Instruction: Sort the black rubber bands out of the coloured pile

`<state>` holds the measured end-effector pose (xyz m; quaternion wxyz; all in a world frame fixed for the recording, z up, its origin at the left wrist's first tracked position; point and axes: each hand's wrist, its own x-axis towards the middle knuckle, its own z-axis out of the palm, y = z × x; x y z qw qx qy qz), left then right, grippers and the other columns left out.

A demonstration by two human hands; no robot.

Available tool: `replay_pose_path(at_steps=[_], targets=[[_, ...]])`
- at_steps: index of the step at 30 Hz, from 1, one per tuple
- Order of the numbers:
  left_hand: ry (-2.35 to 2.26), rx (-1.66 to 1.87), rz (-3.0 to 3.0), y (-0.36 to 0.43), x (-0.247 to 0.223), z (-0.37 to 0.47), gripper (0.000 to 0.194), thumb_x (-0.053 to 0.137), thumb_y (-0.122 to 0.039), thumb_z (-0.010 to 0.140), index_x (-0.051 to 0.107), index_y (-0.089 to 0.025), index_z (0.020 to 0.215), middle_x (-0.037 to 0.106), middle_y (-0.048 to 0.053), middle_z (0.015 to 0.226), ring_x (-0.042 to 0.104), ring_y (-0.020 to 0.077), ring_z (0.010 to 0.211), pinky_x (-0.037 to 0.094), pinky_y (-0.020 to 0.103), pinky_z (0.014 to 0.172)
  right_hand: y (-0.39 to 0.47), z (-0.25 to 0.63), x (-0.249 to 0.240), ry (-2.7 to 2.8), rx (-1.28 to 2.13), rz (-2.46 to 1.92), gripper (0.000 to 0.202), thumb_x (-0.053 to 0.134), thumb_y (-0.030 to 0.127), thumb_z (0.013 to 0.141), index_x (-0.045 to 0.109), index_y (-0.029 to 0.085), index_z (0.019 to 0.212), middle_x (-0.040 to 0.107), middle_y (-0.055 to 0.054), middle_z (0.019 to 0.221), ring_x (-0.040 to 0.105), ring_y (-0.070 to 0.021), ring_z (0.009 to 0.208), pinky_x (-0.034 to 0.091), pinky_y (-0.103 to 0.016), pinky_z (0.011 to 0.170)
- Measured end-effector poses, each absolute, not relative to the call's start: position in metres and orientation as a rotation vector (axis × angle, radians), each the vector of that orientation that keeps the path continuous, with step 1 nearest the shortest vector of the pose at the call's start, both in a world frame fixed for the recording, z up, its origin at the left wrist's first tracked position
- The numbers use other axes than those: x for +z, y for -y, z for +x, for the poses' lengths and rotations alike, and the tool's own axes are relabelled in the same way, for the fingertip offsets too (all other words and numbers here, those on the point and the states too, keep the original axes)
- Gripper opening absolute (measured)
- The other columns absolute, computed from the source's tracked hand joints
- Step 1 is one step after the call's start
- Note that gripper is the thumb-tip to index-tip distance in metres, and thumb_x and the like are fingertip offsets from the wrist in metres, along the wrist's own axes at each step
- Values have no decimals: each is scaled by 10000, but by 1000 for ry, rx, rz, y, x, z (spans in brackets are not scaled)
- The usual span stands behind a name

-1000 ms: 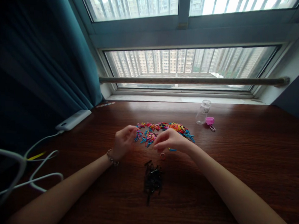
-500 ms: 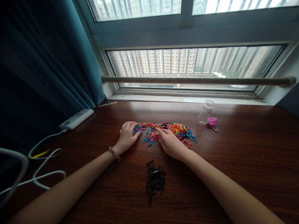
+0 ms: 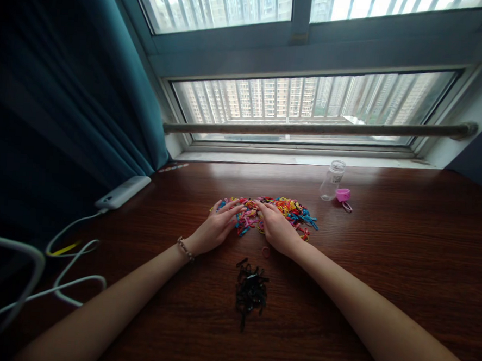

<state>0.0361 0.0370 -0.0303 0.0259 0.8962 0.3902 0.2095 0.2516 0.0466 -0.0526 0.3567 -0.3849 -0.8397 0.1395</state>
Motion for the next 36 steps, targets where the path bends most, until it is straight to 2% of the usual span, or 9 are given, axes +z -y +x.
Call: replay_pose_path(at_steps=[5,11,15,22,26,30,33,36], targets=[[-1188,580,2810,-39,-32,36,424,376,-206,877,362,-255,1299,423,66,1336,216,218,1316,94,500,1061,-46,252,-54,2306,278,-957,406,397,50,794,542,168,1154,567,-110,1171,375,-231,1215,349,-465,995],[-1153,453,2800,-40,-33,36,439,360,-274,891,302,-302,1325,409,38,1350,211,226,1314,73,536,1048,-45,251,-54,2349,286,-925,395,426,53,786,575,181,1128,575,-94,1170,385,-240,1211,341,-484,991],[-1115,469,2811,-40,-33,35,386,343,-264,896,386,-297,1278,452,30,1313,228,223,1307,69,529,1051,-46,250,-54,2255,295,-920,376,412,43,777,621,169,1063,615,-101,1097,449,-223,1156,371,-446,981],[-1088,626,2804,-42,-35,35,290,388,-209,877,545,-245,1118,578,50,1146,394,198,1207,132,475,1059,-43,250,-41,1909,425,-1010,286,453,97,754,691,195,877,670,-62,959,607,-192,919,465,-361,877],[-1098,763,2742,-45,-38,33,177,450,-229,857,609,-220,935,627,38,1018,500,177,1073,240,426,1022,-38,250,-29,1756,560,-1031,238,480,129,736,692,201,817,689,-37,871,625,-187,861,476,-338,833],[-1139,809,2690,-47,-40,30,117,527,-278,816,602,-193,785,636,31,873,545,179,927,343,388,938,-32,250,-23,1675,732,-1065,208,476,165,744,681,178,780,690,-40,821,631,-181,800,484,-304,762],[-1189,859,2625,-49,-41,29,111,569,-253,787,595,-190,875,630,29,842,546,186,896,374,380,901,-30,250,-21,1671,770,-1060,195,480,179,742,674,174,757,687,-39,798,626,-180,778,476,-300,747],[-1202,884,2568,-50,-42,28,241,597,-224,766,577,-195,1004,631,37,876,546,191,898,400,371,874,-28,250,-21,1665,794,-1065,189,476,180,743,664,172,742,682,-35,770,618,-174,741,474,-292,718]])
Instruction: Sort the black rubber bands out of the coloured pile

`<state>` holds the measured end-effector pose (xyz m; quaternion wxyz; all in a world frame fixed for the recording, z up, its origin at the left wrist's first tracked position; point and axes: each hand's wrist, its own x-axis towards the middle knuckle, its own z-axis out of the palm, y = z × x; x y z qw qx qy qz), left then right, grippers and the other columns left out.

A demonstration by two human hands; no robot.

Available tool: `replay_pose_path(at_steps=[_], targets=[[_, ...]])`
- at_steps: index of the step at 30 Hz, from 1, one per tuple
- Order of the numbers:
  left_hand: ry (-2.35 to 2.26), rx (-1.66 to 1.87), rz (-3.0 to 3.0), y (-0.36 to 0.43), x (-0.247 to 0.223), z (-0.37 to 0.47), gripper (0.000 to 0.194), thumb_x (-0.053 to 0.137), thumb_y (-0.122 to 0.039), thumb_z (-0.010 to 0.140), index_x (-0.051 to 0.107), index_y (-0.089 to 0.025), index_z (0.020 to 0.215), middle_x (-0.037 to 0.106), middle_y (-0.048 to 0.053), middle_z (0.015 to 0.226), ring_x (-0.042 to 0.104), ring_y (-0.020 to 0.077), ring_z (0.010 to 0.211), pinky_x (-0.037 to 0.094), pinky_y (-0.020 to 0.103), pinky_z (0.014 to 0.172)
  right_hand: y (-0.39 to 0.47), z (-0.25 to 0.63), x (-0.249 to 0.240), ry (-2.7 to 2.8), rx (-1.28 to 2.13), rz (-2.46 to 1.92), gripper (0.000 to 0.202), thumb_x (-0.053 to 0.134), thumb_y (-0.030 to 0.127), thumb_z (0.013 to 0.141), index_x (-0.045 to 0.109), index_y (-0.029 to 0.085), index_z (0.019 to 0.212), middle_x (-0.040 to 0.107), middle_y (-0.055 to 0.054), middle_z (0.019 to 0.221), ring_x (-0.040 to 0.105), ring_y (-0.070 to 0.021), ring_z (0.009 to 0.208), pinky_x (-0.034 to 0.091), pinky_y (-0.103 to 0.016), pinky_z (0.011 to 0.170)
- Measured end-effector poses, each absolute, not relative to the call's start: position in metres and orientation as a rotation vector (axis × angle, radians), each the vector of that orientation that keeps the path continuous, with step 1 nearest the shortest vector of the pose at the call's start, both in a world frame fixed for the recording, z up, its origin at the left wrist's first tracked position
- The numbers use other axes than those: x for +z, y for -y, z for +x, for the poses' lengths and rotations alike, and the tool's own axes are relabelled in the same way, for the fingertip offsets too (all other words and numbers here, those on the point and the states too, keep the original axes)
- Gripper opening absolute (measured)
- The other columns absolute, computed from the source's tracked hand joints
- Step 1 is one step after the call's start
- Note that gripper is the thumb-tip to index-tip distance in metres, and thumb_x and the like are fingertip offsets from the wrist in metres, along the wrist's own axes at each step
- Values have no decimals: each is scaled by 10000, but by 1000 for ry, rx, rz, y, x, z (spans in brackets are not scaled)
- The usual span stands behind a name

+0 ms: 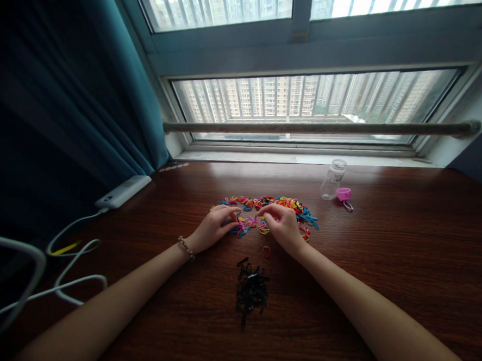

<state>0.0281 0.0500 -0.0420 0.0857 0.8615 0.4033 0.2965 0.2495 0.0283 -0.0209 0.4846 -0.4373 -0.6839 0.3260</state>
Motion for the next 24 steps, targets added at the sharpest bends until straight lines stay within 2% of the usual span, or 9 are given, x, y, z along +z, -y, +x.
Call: replay_pose_path(at_steps=[3,5,10,14,21,24], targets=[[-1176,858,2551,-51,-42,27,107,570,-217,785,625,-192,873,627,42,843,549,188,867,426,351,834,-27,249,-20,1641,818,-1067,186,472,174,736,657,167,726,678,-33,754,613,-172,725,470,-279,690],[-1188,878,2517,-52,-41,26,89,550,-209,795,637,-192,799,617,41,819,547,182,846,439,336,805,-27,249,-19,1626,831,-1063,184,470,170,731,653,164,713,674,-34,746,609,-173,723,467,-274,676],[-1293,967,2428,-54,-42,25,80,575,-206,768,649,-194,740,599,48,879,541,184,861,448,324,785,-24,246,-17,1627,835,-1067,190,461,162,729,649,158,698,664,-36,731,598,-168,706,453,-272,666],[-1348,1023,2356,-56,-44,23,70,576,-206,767,639,-182,753,628,46,831,561,187,848,447,314,779,-22,246,-14,1609,858,-1052,190,456,157,726,644,149,699,656,-39,725,589,-163,706,442,-268,667],[-1441,1209,1971,-59,-49,21,209,578,-369,760,651,-177,798,671,28,771,611,164,699,474,258,650,-20,246,-13,1615,947,-1014,170,442,141,710,604,146,659,607,-21,640,552,-136,628,421,-243,597],[-1381,1245,1805,-59,-48,22,245,583,-390,748,653,-158,791,676,35,739,623,167,672,486,251,614,-18,242,-14,1629,1029,-959,156,440,139,703,587,147,652,561,1,581,520,-114,567,406,-223,550]])
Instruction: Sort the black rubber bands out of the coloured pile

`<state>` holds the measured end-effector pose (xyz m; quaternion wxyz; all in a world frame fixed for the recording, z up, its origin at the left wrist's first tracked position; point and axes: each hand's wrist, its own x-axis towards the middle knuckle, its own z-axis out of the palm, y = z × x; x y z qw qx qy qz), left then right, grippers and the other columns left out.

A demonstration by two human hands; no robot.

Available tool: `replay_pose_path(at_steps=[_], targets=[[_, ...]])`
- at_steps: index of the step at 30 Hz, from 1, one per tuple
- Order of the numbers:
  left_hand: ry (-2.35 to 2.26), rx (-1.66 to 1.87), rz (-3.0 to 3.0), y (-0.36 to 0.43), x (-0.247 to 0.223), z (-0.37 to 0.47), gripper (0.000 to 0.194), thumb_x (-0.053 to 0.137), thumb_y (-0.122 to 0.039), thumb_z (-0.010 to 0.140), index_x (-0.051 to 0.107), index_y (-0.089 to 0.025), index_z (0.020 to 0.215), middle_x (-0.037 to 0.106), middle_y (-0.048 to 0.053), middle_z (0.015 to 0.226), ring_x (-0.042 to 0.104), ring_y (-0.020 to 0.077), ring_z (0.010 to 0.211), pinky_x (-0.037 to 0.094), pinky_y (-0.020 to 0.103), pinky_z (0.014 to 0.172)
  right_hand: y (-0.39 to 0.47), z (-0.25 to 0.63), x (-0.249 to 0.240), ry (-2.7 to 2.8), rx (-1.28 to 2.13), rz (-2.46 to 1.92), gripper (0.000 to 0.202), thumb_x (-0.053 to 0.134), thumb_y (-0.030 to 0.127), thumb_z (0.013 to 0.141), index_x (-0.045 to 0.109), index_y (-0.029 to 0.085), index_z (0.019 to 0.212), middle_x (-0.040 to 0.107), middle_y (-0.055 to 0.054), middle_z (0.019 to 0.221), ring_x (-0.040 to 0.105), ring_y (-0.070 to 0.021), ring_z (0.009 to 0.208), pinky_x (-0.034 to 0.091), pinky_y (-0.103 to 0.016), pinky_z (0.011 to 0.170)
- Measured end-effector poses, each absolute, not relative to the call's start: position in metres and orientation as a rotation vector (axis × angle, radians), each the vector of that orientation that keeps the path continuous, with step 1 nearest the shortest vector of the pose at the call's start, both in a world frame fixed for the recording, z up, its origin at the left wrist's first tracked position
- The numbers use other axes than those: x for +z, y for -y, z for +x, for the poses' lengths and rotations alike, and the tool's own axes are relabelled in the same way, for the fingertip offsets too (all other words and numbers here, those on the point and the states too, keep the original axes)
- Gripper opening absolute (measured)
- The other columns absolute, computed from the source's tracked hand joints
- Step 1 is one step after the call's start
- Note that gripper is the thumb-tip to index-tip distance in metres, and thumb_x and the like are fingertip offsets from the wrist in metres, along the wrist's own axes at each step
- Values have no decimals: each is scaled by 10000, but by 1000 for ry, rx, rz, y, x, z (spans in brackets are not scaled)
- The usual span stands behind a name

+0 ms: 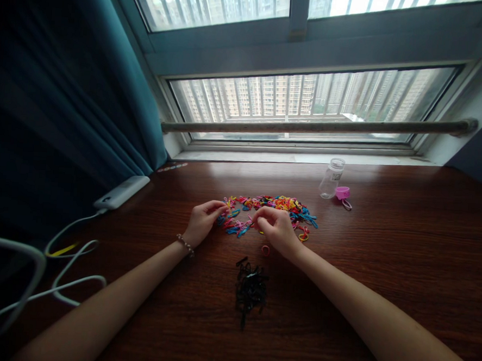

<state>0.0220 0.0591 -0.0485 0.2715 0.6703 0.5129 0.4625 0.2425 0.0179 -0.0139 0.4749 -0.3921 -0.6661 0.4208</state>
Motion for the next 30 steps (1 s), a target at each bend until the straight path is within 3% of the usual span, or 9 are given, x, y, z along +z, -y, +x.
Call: replay_pose_path(at_steps=[6,11,16,20,26,30], targets=[[-1285,1271,1709,-62,-49,23,267,558,-320,770,622,-165,977,673,58,911,632,180,804,502,278,718,-14,240,-16,1681,1079,-930,152,441,136,682,593,140,676,528,20,537,483,-85,496,377,-190,481],[-1288,1263,1763,-60,-46,24,195,549,-275,763,654,-154,875,669,51,846,617,162,753,500,260,685,-12,245,-14,1853,1377,-817,149,420,123,656,564,133,617,457,52,454,406,-54,376,309,-159,370],[-1239,1266,1678,-55,-39,28,125,574,-227,725,648,-150,789,657,28,747,605,131,639,494,224,594,-13,246,-16,2078,1740,-638,163,430,111,642,591,115,666,498,43,470,450,-61,388,341,-149,366],[-1238,1314,1578,-57,-38,27,76,605,-195,688,632,-143,737,636,9,675,582,107,548,473,200,522,-16,244,-18,2005,1561,-765,197,423,117,660,614,112,708,498,44,473,444,-59,384,348,-151,372],[-1250,1428,1617,-48,-33,32,140,582,-260,749,641,-142,799,578,-13,540,506,86,447,392,179,418,-23,243,-21,1779,1062,-1033,193,434,142,703,625,131,725,471,55,428,427,-60,378,325,-154,388],[-960,1111,2244,-19,-23,50,166,521,-231,811,672,-171,847,614,23,654,535,96,562,422,194,533,-30,248,-24,1644,842,-1138,208,423,169,753,626,136,779,483,46,449,425,-72,393,326,-171,396]])
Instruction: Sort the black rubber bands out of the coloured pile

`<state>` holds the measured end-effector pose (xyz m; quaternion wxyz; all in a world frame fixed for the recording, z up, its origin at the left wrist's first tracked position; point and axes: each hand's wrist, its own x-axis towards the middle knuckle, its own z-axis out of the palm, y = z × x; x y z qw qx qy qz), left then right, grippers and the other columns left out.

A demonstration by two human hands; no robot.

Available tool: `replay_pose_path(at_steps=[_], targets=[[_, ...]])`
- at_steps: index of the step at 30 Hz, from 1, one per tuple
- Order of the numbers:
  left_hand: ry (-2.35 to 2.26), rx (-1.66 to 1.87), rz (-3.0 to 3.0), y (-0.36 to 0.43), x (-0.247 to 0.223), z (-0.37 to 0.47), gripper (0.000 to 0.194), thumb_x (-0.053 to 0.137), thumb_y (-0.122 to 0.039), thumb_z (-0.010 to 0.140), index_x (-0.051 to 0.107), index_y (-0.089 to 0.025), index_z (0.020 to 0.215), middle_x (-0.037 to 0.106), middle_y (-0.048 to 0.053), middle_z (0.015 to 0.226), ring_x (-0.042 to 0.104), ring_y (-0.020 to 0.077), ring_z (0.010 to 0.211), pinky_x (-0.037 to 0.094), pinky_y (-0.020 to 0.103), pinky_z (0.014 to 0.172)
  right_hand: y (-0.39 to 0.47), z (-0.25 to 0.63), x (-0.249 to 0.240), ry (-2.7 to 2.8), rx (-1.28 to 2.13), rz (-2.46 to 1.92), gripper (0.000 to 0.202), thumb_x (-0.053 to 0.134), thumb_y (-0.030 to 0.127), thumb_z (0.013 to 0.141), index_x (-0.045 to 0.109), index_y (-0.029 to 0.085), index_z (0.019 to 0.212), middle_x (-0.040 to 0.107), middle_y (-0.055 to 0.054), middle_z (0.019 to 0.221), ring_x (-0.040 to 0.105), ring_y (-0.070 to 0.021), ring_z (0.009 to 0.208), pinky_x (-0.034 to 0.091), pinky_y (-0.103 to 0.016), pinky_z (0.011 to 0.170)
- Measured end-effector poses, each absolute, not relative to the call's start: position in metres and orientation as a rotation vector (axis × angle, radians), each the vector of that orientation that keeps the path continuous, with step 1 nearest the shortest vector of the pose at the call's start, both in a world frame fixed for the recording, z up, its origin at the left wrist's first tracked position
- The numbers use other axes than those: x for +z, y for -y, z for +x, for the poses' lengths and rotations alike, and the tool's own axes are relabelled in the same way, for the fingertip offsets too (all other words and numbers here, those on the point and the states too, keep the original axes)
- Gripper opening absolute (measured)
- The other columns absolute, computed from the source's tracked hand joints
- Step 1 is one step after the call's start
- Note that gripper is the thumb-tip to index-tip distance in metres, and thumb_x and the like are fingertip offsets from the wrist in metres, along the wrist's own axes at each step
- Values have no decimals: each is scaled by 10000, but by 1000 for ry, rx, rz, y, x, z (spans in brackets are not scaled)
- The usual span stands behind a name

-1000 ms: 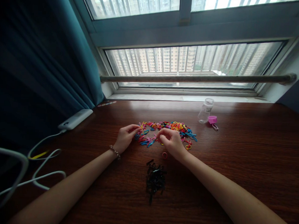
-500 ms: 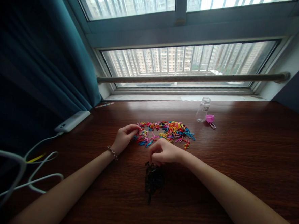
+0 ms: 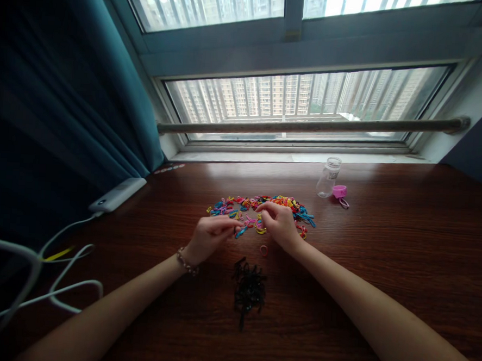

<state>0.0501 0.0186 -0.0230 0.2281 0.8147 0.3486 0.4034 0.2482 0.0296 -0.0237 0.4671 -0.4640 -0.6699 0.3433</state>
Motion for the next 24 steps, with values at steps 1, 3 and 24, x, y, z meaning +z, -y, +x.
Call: replay_pose_path(at_steps=[1,3,24], targets=[[-840,989,2392,-11,-21,55,181,500,-219,824,668,-179,877,607,27,667,534,97,581,421,193,548,-31,249,-24,1643,795,-1149,210,423,170,761,628,136,788,491,41,461,433,-76,404,336,-177,405],[-637,727,2621,1,-18,62,245,433,-171,843,634,-187,982,597,41,727,539,105,631,428,198,589,-31,251,-24,1700,715,-1132,209,428,160,772,632,137,811,529,25,511,468,-87,446,372,-188,441],[-1021,1020,2306,-18,-17,45,223,372,-124,738,584,-174,691,614,40,724,550,165,736,422,305,754,-28,246,-39,2420,322,-878,446,414,25,776,531,226,1157,623,-62,1085,382,-220,1200,260,-531,996]])
